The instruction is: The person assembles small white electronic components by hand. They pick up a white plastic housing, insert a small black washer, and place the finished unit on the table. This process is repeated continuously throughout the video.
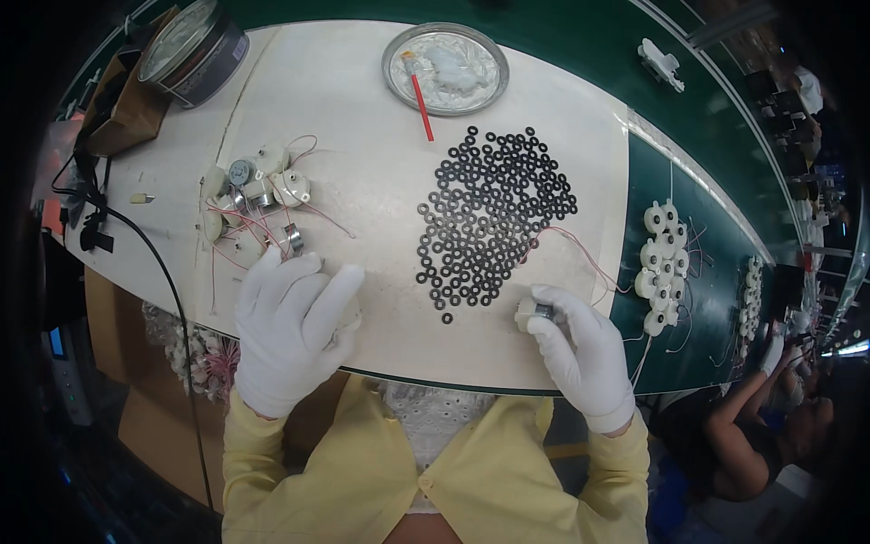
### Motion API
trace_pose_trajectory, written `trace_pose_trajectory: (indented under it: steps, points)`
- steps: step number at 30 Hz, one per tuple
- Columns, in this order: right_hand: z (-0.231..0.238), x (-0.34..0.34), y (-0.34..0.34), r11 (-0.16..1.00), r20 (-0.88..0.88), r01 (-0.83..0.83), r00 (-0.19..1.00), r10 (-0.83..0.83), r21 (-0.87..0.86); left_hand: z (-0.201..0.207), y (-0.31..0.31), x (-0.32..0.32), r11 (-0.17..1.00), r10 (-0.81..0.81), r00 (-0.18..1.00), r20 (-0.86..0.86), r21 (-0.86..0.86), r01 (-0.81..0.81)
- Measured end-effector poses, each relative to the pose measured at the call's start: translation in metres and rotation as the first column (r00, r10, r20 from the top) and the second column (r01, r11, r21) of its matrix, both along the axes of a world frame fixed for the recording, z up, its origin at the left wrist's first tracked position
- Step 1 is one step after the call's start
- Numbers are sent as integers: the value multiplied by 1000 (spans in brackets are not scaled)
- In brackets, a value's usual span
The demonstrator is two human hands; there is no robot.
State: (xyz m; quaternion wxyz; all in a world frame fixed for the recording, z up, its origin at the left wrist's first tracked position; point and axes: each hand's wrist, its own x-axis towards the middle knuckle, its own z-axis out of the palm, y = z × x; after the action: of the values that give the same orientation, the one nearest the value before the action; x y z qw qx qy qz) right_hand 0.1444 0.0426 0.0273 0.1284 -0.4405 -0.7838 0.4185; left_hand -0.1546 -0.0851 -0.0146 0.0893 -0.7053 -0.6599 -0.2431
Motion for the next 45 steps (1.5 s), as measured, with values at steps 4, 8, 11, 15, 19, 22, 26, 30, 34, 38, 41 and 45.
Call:
trace_pose_trajectory:
  steps: [4, 8, 11, 15, 19, 22, 26, 30, 34, 38, 41, 45]
  points:
    - [4, -8, 1, 995, 10, 22, 1000, -21, -100, -14, -1, -3, 999, -25, 997, 77, 22, 24]
    - [1, -7, 4, 989, -44, -4, 999, -3, -145, -14, 0, -4, 999, -31, 993, 117, -27, 34]
    - [-9, -3, 4, 995, -100, -61, 994, 53, -76, -16, -2, -4, 999, -21, 991, 132, -25, 24]
    - [-4, -6, 2, 993, 78, -115, 991, 112, 38, -10, 0, -4, 999, -23, 989, 146, -29, 28]
    - [-4, -13, -12, 991, 118, 80, 991, -68, -104, -10, 2, -4, 999, -28, 988, 149, -28, 32]
    - [-7, -13, -7, 995, 67, -41, 997, 35, 95, -14, 0, -4, 999, -20, 989, 149, -30, 24]
    - [1, -23, 6, 904, 184, -249, 964, 194, 347, -14, -1, -4, 999, -14, 989, 146, -46, 21]
    - [9, -33, 17, 797, 277, -400, 913, 300, 453, -14, 0, -5, 999, -24, 989, 148, -41, 30]
    - [12, -40, 17, 743, 373, -461, 878, 301, 485, -14, -1, -5, 999, -21, 990, 142, -41, 27]
    - [16, -44, 14, 694, 446, -501, 850, 281, 517, -16, 0, -5, 999, -27, 990, 141, -17, 29]
    - [30, -41, 12, 626, 564, -605, 769, 301, 492, -16, -1, -4, 1000, -22, 988, 154, -3, 23]
    - [37, -25, 12, 672, 621, -615, 730, 287, 413, -15, -1, -4, 999, -25, 987, 156, -17, 28]
